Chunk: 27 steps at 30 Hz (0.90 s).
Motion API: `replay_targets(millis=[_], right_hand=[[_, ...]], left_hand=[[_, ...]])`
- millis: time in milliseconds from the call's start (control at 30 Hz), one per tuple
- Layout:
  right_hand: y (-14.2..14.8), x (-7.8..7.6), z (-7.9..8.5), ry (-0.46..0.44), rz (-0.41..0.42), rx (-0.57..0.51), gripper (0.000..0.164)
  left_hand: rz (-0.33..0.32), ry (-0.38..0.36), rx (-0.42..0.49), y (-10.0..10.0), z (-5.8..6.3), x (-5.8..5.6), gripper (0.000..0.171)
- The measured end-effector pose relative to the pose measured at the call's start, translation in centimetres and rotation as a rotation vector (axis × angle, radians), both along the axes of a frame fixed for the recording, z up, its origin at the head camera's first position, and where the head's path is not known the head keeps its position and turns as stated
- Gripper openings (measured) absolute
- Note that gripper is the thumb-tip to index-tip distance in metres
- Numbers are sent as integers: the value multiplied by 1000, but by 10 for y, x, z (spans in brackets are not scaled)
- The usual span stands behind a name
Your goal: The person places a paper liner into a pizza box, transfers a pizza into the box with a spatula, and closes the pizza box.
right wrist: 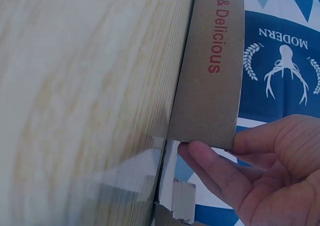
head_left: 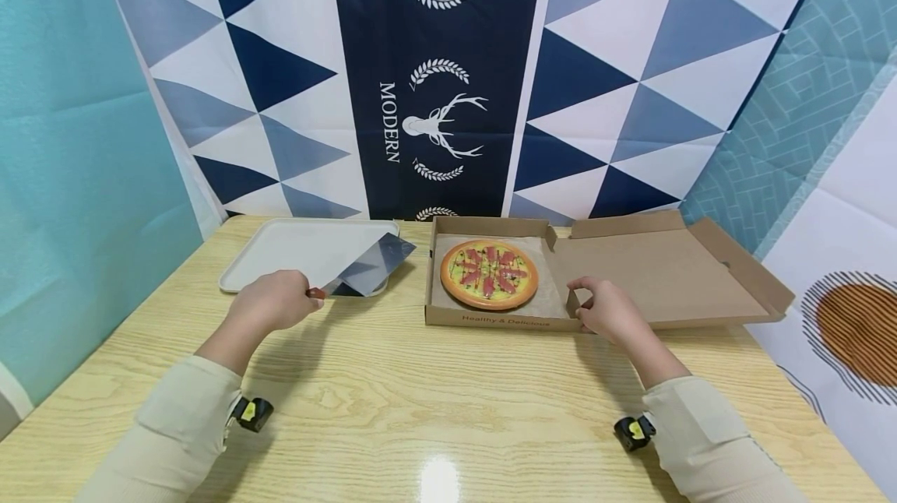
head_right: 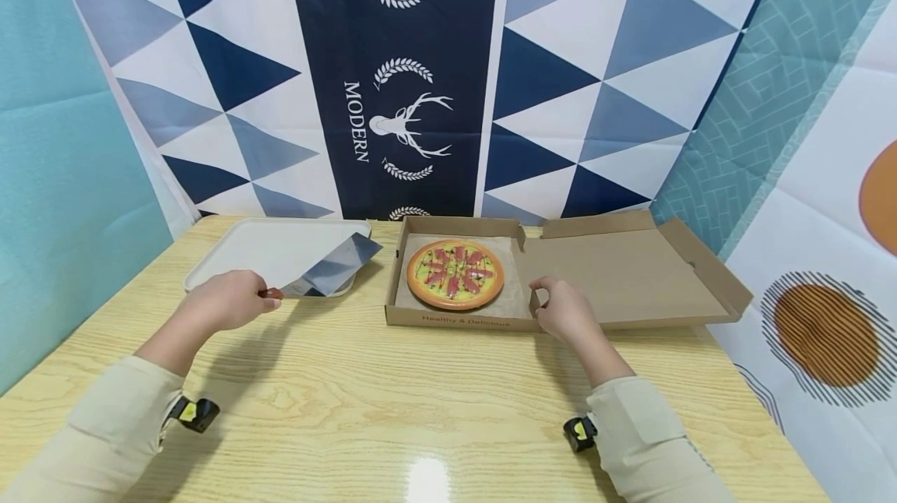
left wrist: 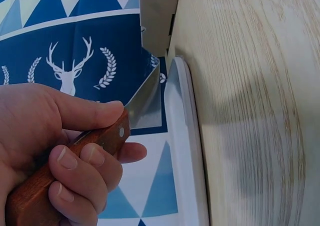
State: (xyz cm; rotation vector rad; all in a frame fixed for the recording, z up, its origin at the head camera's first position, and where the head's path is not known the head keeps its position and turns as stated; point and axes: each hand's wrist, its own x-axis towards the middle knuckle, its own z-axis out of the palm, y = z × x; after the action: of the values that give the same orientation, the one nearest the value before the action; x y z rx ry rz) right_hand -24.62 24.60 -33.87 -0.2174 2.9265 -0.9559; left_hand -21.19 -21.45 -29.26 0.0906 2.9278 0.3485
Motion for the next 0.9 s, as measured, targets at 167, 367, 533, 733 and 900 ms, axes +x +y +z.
replay_targets(millis=[167,367,533,733,900], right_hand=[[0,0,0,-3,-3,-4,46],[1,0,0,-2,1,-7,46],[1,0,0,-3,-2,-13,46],[1,0,1,-6,-3,-6,46],[0,0,1,-8,-5,-4,46]], left_hand=[[4,-4,6,0,0,-4,28],[14,-16,6,-2,-1,-9,26],[34,-29,8,-3,-1,-15,25],[63,-36,2,-6,-2,-21,29],[86,-51,7,-10,-5,-26,29]])
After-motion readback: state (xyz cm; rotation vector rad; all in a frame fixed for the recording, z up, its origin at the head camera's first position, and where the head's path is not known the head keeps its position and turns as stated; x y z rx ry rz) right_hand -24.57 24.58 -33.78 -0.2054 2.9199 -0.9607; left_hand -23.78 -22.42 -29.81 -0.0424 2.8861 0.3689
